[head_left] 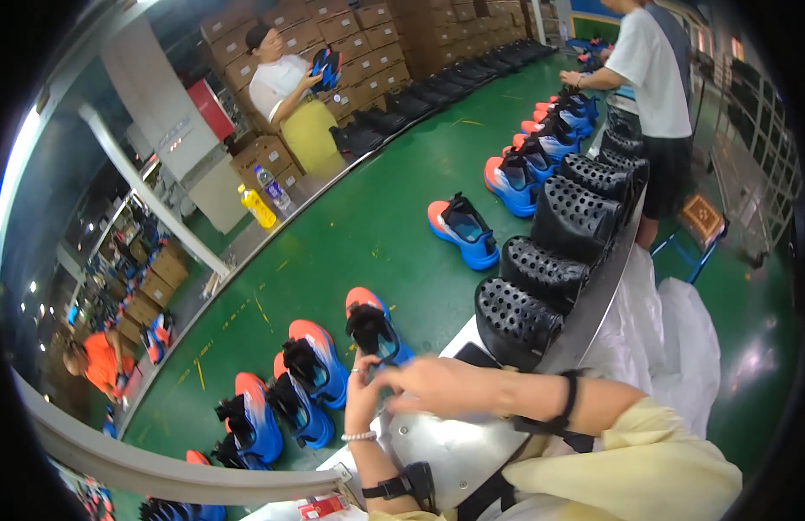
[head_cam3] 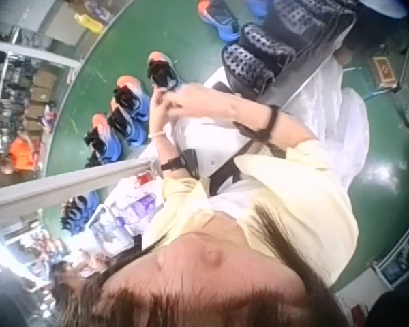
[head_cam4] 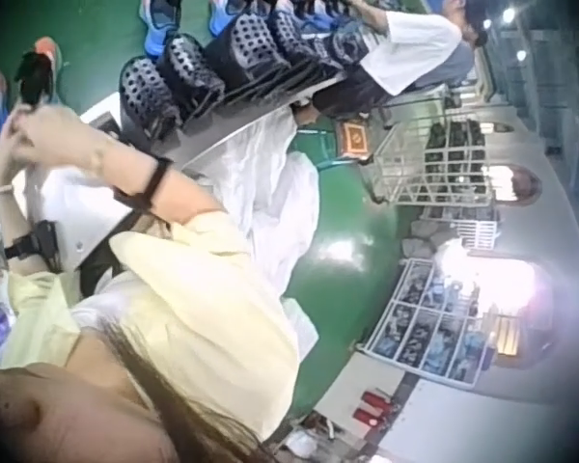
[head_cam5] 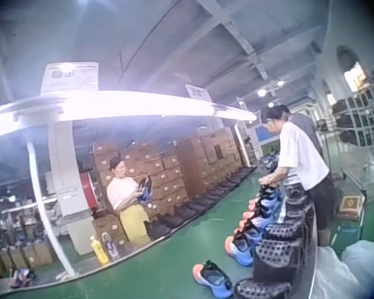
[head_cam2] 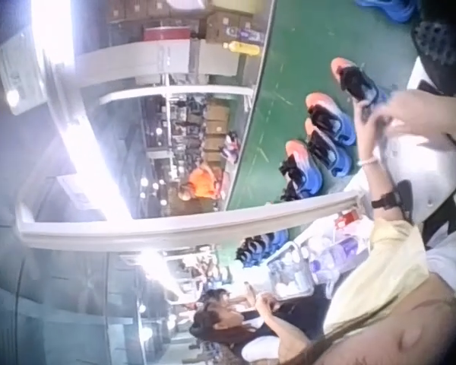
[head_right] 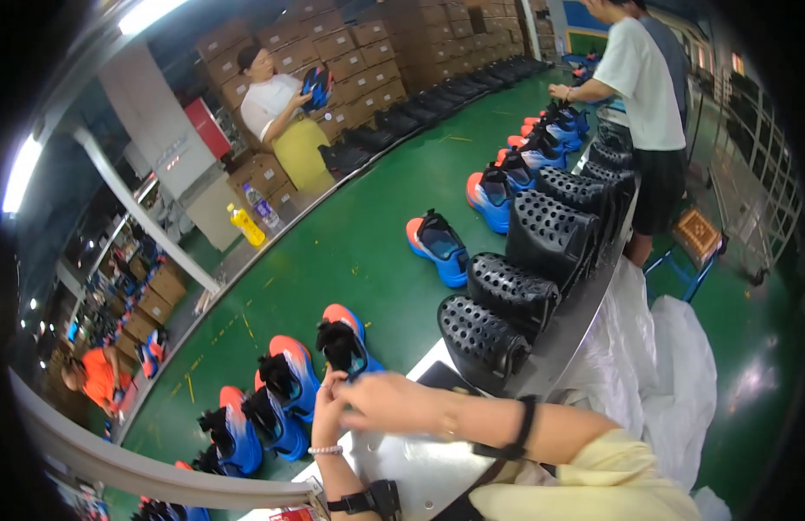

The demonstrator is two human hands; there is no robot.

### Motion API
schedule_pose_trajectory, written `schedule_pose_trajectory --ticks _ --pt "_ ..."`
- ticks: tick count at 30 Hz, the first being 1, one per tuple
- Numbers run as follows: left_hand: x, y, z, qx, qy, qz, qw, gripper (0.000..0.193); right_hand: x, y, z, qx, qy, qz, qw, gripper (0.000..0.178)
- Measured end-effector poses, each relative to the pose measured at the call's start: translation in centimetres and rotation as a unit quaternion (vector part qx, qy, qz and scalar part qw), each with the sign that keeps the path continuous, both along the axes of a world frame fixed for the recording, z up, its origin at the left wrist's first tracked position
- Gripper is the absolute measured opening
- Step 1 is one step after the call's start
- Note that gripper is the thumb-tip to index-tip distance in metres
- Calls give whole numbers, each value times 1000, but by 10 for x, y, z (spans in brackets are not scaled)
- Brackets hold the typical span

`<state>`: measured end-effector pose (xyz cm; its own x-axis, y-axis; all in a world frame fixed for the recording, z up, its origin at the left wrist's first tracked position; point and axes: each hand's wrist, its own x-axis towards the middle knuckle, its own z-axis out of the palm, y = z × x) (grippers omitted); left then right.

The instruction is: Trimming threads and assembling shoe components on a production line.

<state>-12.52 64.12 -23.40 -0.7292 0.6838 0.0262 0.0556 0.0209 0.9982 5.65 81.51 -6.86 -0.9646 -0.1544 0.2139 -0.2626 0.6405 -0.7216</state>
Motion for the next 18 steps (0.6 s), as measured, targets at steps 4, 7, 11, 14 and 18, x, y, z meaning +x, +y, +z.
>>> schedule_pose_trajectory --ticks 4,7,11,14,18 --pt "-25 30 28 -11 37 171 985 57 112 73 40 62 99 -63 991 36" --pt "-43 51 66 -156 198 107 962 85 151 133 74 18 166 -182 969 31" --pt "-63 71 61 -253 224 56 940 71 168 221 78 -45 233 -409 881 25" --pt "-62 84 52 -248 356 55 899 61 172 296 54 -23 314 -517 796 28" --pt "-53 88 51 -325 370 84 867 49 167 348 9 53 268 -541 796 38"
